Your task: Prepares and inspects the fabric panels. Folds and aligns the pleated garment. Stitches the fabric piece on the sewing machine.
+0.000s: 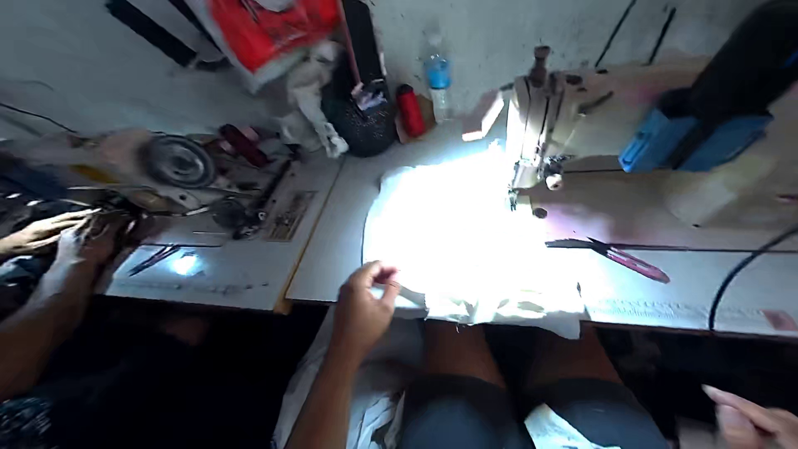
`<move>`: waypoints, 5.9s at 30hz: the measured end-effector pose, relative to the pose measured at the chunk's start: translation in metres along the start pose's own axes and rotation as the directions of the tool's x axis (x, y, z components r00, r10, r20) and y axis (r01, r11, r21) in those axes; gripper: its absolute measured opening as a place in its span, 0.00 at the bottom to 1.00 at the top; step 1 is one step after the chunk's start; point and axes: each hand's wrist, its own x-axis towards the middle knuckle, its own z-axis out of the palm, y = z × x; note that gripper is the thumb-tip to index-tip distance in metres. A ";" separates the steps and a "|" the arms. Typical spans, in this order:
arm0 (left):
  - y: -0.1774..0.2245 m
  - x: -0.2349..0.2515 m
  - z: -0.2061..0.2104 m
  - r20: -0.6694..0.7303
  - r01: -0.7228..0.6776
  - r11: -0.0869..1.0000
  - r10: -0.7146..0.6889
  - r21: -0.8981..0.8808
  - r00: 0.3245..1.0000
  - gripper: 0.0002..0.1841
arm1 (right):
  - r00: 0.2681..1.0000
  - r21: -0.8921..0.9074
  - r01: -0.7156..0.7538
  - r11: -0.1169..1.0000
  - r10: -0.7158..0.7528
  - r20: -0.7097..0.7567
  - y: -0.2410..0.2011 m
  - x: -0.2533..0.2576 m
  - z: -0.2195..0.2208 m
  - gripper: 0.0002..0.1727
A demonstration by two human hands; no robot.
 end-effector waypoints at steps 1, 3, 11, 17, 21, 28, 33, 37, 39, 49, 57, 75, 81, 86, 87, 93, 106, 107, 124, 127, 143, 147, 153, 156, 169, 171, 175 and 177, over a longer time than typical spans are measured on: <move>-0.015 0.009 -0.009 -0.074 0.030 0.998 -0.026 0.051 0.997 0.11 | 0.997 0.049 0.074 0.996 -0.075 0.027 -0.011 0.020 0.015 0.16; -0.031 0.024 -0.022 -0.090 0.071 0.992 -0.061 0.103 0.994 0.11 | 0.983 0.101 0.141 0.985 -0.151 0.107 -0.032 0.051 0.051 0.15; -0.031 0.042 0.025 0.203 -0.415 0.899 0.384 0.139 0.901 0.17 | 0.960 -0.055 0.185 0.981 -0.168 0.223 -0.051 0.082 0.147 0.22; -0.041 0.108 -0.016 0.028 -0.255 0.963 0.258 -0.091 0.966 0.09 | 0.966 -0.032 0.174 0.984 -0.165 0.198 -0.061 0.096 0.155 0.20; -0.014 0.064 0.013 0.391 -0.578 0.814 0.553 -0.063 0.736 0.27 | 0.955 -0.029 0.238 0.971 -0.229 0.190 -0.070 0.122 0.171 0.19; -0.008 0.067 0.036 -0.020 -0.263 0.950 0.263 -0.167 0.965 0.12 | 0.887 0.336 -0.018 0.942 -0.140 0.441 -0.122 0.174 0.202 0.25; -0.034 0.149 0.010 0.042 0.269 0.896 -0.272 -0.353 0.961 0.09 | 0.877 0.368 -0.030 0.929 -0.152 0.455 -0.146 0.200 0.211 0.27; -0.072 0.207 0.015 0.095 0.352 0.934 -0.345 -0.067 0.934 0.11 | 0.811 0.373 -0.017 0.928 -0.205 0.548 -0.139 0.211 0.232 0.22; -0.081 0.225 0.022 0.138 0.351 0.932 -0.361 0.093 0.922 0.12 | 0.794 0.274 0.002 0.962 -0.168 0.584 -0.139 0.224 0.243 0.19; -0.084 0.246 0.035 0.120 0.271 0.961 -0.276 0.054 0.954 0.16 | 0.871 -0.219 -0.150 0.964 0.233 0.432 -0.112 0.329 0.303 0.15; -0.096 0.264 0.038 0.198 0.193 0.957 -0.236 0.215 0.951 0.09 | 0.993 -0.050 -0.048 0.998 0.053 0.108 -0.077 0.321 0.343 0.05; -0.103 0.250 0.014 0.098 -0.049 0.948 0.084 -0.313 0.992 0.05 | 0.992 -0.066 0.096 0.993 -0.091 0.083 -0.073 0.315 0.349 0.10; -0.095 0.249 0.013 0.011 -0.152 0.908 0.169 -0.390 0.986 0.23 | 0.981 0.037 0.196 0.980 -0.196 -0.018 -0.080 0.315 0.334 0.18; -0.089 0.245 0.010 0.070 -0.055 0.922 0.089 -0.382 0.994 0.17 | 0.967 0.011 0.252 0.968 -0.252 -0.040 -0.082 0.315 0.332 0.17; -0.089 0.244 0.012 0.053 -0.048 0.933 0.072 -0.357 0.996 0.12 | 0.964 0.017 0.264 0.964 -0.263 -0.052 -0.084 0.315 0.330 0.16; -0.087 0.246 0.013 -0.031 -0.085 0.979 0.080 -0.184 0.996 0.05 | 0.924 0.037 0.350 0.936 -0.338 -0.180 -0.080 0.317 0.333 0.16; -0.102 0.249 -0.006 0.011 -0.285 0.909 0.303 -0.305 0.953 0.05 | 0.959 -0.068 0.184 0.981 -0.194 -0.208 -0.067 0.320 0.335 0.17; -0.103 0.248 -0.011 0.043 -0.318 0.892 0.349 -0.320 0.936 0.04 | 0.962 -0.107 0.160 0.981 -0.180 -0.204 -0.066 0.320 0.336 0.18; -0.104 0.247 -0.026 0.248 -0.298 0.883 0.399 -0.363 0.883 0.02 | 0.924 0.382 -0.173 0.908 0.283 -0.256 -0.083 0.324 0.325 0.18; -0.106 0.249 -0.019 0.186 -0.198 0.946 0.250 -0.257 0.950 0.03 | 0.899 0.337 -0.099 0.936 0.229 -0.372 -0.050 0.325 0.342 0.14; -0.121 0.264 0.047 0.157 0.038 0.997 -0.047 0.061 0.987 0.16 | 0.945 -0.026 -0.323 0.946 0.322 -0.055 -0.071 0.335 0.338 0.18; -0.110 0.254 0.043 0.179 -0.045 0.990 0.021 0.136 0.984 0.28 | 0.877 -0.117 0.082 0.990 -0.016 0.481 -0.084 0.305 0.295 0.24; -0.037 0.125 -0.001 0.280 -0.372 0.927 0.368 -0.041 0.887 0.18 | 0.912 0.182 -0.025 0.983 -0.052 0.406 -0.064 0.177 0.120 0.13; -0.029 0.038 0.006 0.318 -0.352 0.934 0.355 -0.070 0.879 0.32 | 0.894 0.105 -0.329 0.939 0.273 0.355 -0.027 0.116 0.089 0.09; 0.011 -0.054 0.022 0.388 -0.416 0.898 0.437 -0.143 0.812 0.09 | 0.998 0.413 -0.041 0.910 0.016 0.062 -0.032 0.038 0.109 0.09; 0.002 -0.056 0.022 0.384 -0.351 0.928 0.370 -0.121 0.846 0.09 | 0.994 0.419 -0.109 0.901 0.099 0.046 -0.026 0.021 0.110 0.10; -0.009 -0.034 0.029 -0.006 0.025 0.979 -0.025 0.204 1.000 0.31 | 0.882 0.331 -0.471 0.818 0.448 0.147 -0.022 0.004 0.107 0.12; -0.021 -0.020 0.037 -0.001 0.160 0.924 -0.170 0.346 0.985 0.41 | 0.705 0.193 -0.684 0.703 0.570 0.423 -0.018 0.008 0.108 0.22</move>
